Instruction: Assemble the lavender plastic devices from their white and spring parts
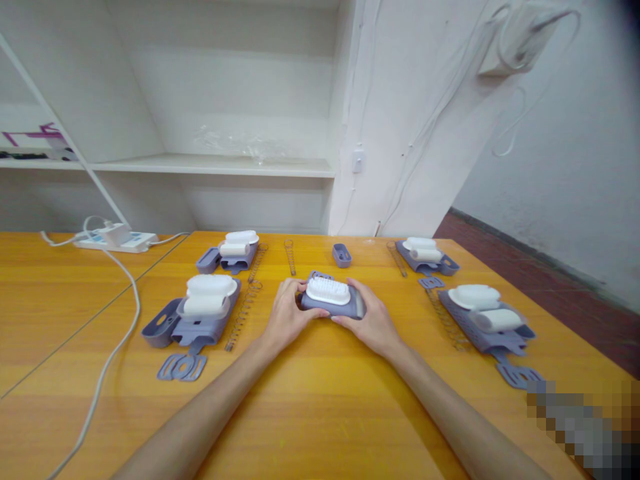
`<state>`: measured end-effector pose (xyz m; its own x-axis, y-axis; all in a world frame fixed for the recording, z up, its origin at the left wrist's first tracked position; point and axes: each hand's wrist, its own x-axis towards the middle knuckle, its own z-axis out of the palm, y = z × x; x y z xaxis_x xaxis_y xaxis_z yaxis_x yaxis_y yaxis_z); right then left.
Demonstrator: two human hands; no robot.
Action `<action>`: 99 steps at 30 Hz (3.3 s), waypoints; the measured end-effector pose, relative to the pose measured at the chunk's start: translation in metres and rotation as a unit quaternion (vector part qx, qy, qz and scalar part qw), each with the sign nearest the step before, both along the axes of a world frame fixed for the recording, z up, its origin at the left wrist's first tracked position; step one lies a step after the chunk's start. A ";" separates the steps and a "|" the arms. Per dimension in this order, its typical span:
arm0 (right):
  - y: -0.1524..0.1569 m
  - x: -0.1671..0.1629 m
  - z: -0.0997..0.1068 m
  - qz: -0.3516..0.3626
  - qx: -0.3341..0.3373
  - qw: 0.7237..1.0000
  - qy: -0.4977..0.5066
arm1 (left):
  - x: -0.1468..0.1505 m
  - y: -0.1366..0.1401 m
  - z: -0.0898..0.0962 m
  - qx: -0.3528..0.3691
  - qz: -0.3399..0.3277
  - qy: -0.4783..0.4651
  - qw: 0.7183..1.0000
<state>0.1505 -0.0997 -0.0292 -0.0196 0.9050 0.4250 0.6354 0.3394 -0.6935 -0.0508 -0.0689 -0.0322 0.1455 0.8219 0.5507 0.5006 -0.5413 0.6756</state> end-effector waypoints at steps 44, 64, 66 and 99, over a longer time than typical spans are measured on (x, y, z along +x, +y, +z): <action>0.001 0.005 0.004 -0.005 -0.016 0.989 0.144 | 0.000 -0.007 0.012 0.064 0.068 -0.013 0.996; 0.000 0.004 0.004 0.031 -0.040 0.985 0.162 | -0.021 0.014 0.013 0.057 0.033 0.015 0.998; 0.000 0.004 0.004 0.033 -0.041 0.985 0.162 | -0.027 0.024 0.009 0.045 0.051 0.020 0.998; -0.002 0.006 0.009 -0.002 -0.015 0.983 0.185 | -0.020 0.022 0.003 0.034 0.189 0.229 0.954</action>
